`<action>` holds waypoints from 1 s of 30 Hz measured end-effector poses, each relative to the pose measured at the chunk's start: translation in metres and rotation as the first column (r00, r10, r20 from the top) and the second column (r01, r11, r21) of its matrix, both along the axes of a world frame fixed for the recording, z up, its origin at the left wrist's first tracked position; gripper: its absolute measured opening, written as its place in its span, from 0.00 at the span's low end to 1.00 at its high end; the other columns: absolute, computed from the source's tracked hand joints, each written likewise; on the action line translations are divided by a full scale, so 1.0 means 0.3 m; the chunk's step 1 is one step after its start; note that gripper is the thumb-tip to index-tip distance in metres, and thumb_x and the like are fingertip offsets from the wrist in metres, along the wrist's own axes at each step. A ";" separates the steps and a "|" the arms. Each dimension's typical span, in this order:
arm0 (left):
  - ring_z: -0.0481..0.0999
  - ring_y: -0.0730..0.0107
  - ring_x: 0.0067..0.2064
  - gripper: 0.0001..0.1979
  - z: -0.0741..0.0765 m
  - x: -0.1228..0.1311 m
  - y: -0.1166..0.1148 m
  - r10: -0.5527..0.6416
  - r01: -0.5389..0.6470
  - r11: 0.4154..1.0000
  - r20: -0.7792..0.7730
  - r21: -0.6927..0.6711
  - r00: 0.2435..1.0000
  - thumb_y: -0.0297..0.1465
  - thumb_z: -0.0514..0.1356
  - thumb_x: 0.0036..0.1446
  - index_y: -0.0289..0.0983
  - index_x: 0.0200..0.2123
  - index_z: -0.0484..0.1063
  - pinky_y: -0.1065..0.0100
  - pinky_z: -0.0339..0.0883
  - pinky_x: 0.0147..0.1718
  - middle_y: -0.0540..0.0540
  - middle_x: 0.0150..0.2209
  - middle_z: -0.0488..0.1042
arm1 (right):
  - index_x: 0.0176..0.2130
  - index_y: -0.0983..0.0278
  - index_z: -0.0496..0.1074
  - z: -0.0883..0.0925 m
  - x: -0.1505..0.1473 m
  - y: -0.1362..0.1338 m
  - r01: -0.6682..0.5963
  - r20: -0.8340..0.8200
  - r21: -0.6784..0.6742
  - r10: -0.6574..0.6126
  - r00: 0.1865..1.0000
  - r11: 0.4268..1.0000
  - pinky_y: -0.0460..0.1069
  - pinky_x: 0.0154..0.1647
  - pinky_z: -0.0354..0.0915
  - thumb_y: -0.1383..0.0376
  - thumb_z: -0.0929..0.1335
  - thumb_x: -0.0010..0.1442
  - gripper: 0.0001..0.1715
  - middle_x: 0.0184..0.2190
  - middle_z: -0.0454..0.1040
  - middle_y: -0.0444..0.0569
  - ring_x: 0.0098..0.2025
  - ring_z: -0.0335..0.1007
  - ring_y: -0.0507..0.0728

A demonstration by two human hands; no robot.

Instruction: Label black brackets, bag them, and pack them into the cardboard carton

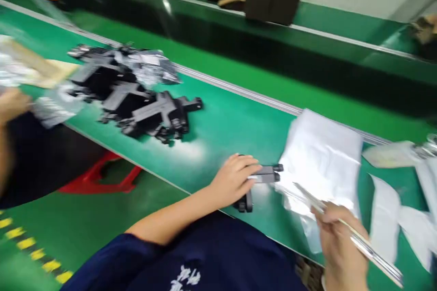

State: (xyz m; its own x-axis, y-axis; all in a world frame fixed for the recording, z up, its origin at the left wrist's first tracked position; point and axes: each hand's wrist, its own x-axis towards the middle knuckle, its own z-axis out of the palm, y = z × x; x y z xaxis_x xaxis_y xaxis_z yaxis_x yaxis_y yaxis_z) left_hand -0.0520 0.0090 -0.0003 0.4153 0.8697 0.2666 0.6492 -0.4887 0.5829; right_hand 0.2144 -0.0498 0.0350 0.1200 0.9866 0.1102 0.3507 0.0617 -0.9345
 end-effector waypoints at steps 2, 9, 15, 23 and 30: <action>0.70 0.57 0.59 0.15 -0.008 0.006 0.008 0.005 -0.005 1.000 -0.004 -0.025 1.000 0.28 0.52 0.65 0.38 0.53 0.70 0.46 0.58 0.61 0.40 0.54 0.75 | 0.33 0.59 0.71 -0.035 -0.023 0.003 0.062 0.045 -0.002 -0.062 0.997 0.998 0.50 0.21 0.60 0.51 0.67 0.61 0.15 0.23 0.68 0.45 0.23 0.64 0.56; 0.72 0.56 0.58 0.12 0.006 0.050 0.013 -0.025 0.024 0.999 -0.038 -0.029 0.999 0.26 0.52 0.63 0.38 0.46 0.72 0.45 0.59 0.61 0.41 0.51 0.77 | 0.31 0.59 0.68 -0.031 -0.076 0.054 -0.030 0.260 -0.072 0.047 0.965 0.997 0.47 0.18 0.53 0.58 0.65 0.63 0.09 0.16 0.62 0.37 0.17 0.58 0.52; 0.74 0.60 0.56 0.13 0.013 0.034 0.036 0.034 -0.034 0.999 0.008 -0.008 0.999 0.23 0.50 0.62 0.38 0.44 0.72 0.48 0.62 0.60 0.42 0.49 0.77 | 0.32 0.59 0.67 -0.031 -0.099 0.068 -0.148 0.220 -0.107 0.169 0.961 0.983 0.47 0.19 0.52 0.59 0.64 0.64 0.08 0.16 0.62 0.37 0.17 0.58 0.51; 0.74 0.60 0.55 0.12 0.006 0.021 0.034 0.025 -0.024 0.999 0.038 -0.038 0.999 0.23 0.51 0.62 0.38 0.43 0.72 0.52 0.67 0.56 0.42 0.49 0.76 | 0.33 0.59 0.65 -0.033 -0.135 0.086 -0.187 0.144 -0.162 0.210 0.967 0.969 0.46 0.19 0.51 0.60 0.64 0.64 0.08 0.17 0.60 0.36 0.18 0.57 0.51; 0.74 0.58 0.55 0.12 0.001 0.022 0.034 -0.010 0.011 1.000 0.047 -0.027 0.999 0.23 0.51 0.62 0.37 0.43 0.73 0.54 0.70 0.52 0.41 0.49 0.76 | 0.33 0.59 0.65 -0.054 -0.130 0.096 -0.216 0.112 -0.205 0.242 0.964 0.955 0.45 0.19 0.49 0.58 0.64 0.64 0.09 0.16 0.57 0.35 0.17 0.54 0.50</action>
